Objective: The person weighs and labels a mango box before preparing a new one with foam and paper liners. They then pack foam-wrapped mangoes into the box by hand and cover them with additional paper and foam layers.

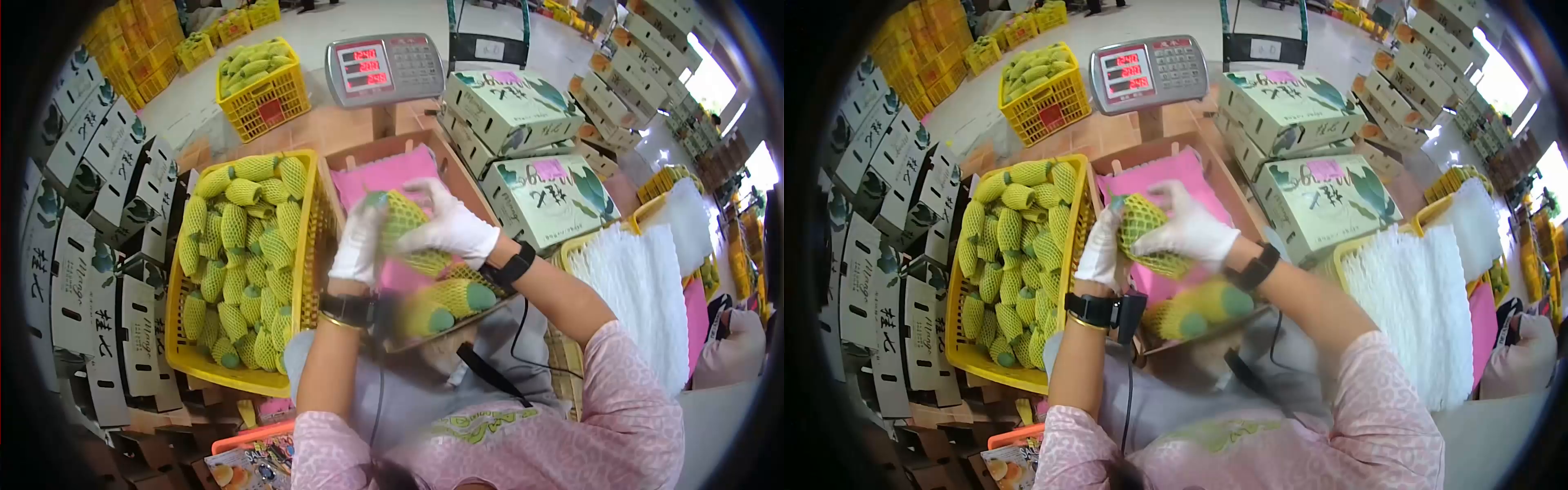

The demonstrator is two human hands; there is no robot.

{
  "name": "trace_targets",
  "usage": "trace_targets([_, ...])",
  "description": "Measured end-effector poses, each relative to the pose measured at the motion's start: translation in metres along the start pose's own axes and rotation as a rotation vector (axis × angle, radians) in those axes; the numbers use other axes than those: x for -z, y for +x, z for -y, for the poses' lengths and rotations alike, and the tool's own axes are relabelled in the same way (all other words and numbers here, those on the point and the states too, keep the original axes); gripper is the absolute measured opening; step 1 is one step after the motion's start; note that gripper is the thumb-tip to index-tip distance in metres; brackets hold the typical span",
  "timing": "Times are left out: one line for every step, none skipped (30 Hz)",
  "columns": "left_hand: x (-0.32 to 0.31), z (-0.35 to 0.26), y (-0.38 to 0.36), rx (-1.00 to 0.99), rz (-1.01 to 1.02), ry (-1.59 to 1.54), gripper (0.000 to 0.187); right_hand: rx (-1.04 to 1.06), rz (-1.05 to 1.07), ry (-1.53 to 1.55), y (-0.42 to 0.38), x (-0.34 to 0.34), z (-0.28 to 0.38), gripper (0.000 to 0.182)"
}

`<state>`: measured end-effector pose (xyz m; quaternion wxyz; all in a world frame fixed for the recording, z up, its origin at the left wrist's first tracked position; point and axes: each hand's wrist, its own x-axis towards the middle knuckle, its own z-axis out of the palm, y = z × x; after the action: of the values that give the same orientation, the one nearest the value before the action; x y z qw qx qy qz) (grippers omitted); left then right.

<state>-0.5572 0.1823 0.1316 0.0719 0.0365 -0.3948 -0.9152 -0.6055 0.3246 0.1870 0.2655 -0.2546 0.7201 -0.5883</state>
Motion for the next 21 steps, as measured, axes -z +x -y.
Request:
trace_targets([0.001,0.0,-0.004,0.031,-0.059,0.055,0.051,-0.137,0.063,0.3,-0.002,0.0,0.004,0.066])
trace_targets([-0.001,0.0,-0.006,-0.025,-0.045,0.057,0.05,-0.132,0.071,0.297,0.001,0.003,0.0,0.066])
trace_targets([-0.001,-0.001,-0.007,-0.08,-0.033,0.06,0.05,-0.208,0.134,0.466,0.004,0.006,-0.009,0.058])
trace_targets([0.003,0.0,-0.007,-0.086,-0.038,0.062,0.05,-0.288,0.198,0.636,0.007,0.007,-0.016,0.051])
trace_targets([0.006,0.001,-0.005,-0.08,-0.079,0.065,0.049,-0.289,0.205,0.636,0.006,0.002,-0.015,0.051])
trace_targets([0.009,0.002,-0.005,-0.075,-0.122,0.065,0.049,-0.271,0.152,0.49,0.004,-0.004,-0.012,0.05])
trace_targets([0.011,0.003,-0.005,-0.077,-0.127,0.065,0.049,-0.251,0.098,0.346,0.003,-0.01,-0.009,0.05])
trace_targets([0.01,0.002,-0.007,-0.087,-0.211,0.088,0.046,-0.203,0.077,0.24,0.003,-0.014,-0.007,0.061])
trace_targets([0.008,0.001,-0.009,-0.098,-0.294,0.113,0.043,-0.204,0.079,0.244,0.0,-0.018,-0.008,0.061])
trace_targets([0.001,0.003,-0.008,-0.168,-0.392,0.108,0.016,0.032,0.026,-0.11,-0.003,-0.022,-0.01,0.068])
trace_targets([-0.002,-0.001,-0.01,-0.168,-0.393,0.109,0.016,0.268,-0.03,-0.463,-0.005,-0.025,-0.011,0.075])
trace_targets([-0.005,-0.005,-0.012,-0.088,-0.416,0.081,0.014,0.423,-0.006,-0.635,-0.004,-0.026,-0.011,0.083])
trace_targets([-0.005,-0.008,-0.014,-0.008,-0.438,0.052,0.013,0.42,-0.006,-0.633,-0.005,-0.027,-0.01,0.083])
trace_targets([-0.002,-0.007,-0.014,0.022,-0.384,0.052,0.014,0.438,0.003,-0.692,-0.008,-0.028,-0.004,0.083])
trace_targets([0.001,-0.006,-0.015,0.028,-0.388,0.05,0.014,0.454,0.014,-0.75,-0.009,-0.029,-0.002,0.083])
trace_targets([0.002,-0.005,-0.016,-0.031,-0.344,0.157,0.015,0.358,0.014,-0.75,-0.007,-0.03,-0.004,0.081])
trace_targets([0.002,-0.005,-0.017,-0.088,-0.299,0.264,0.015,0.358,0.025,-0.729,-0.005,-0.03,-0.004,0.08])
trace_targets([0.0,-0.01,-0.017,-0.034,-0.274,0.35,0.019,0.333,0.06,-0.656,-0.003,-0.024,-0.002,0.078])
trace_targets([0.031,0.002,-0.001,-0.121,-0.17,0.619,0.026,0.305,0.092,-0.586,-0.001,-0.016,0.003,0.077])
trace_targets([0.042,-0.003,0.001,-0.178,-0.171,0.731,0.032,0.089,0.103,-0.636,0.002,-0.007,0.011,0.075])
trace_targets([0.05,-0.006,0.0,-0.229,-0.171,0.837,0.039,0.112,0.072,-0.716,0.003,0.005,0.018,0.073])
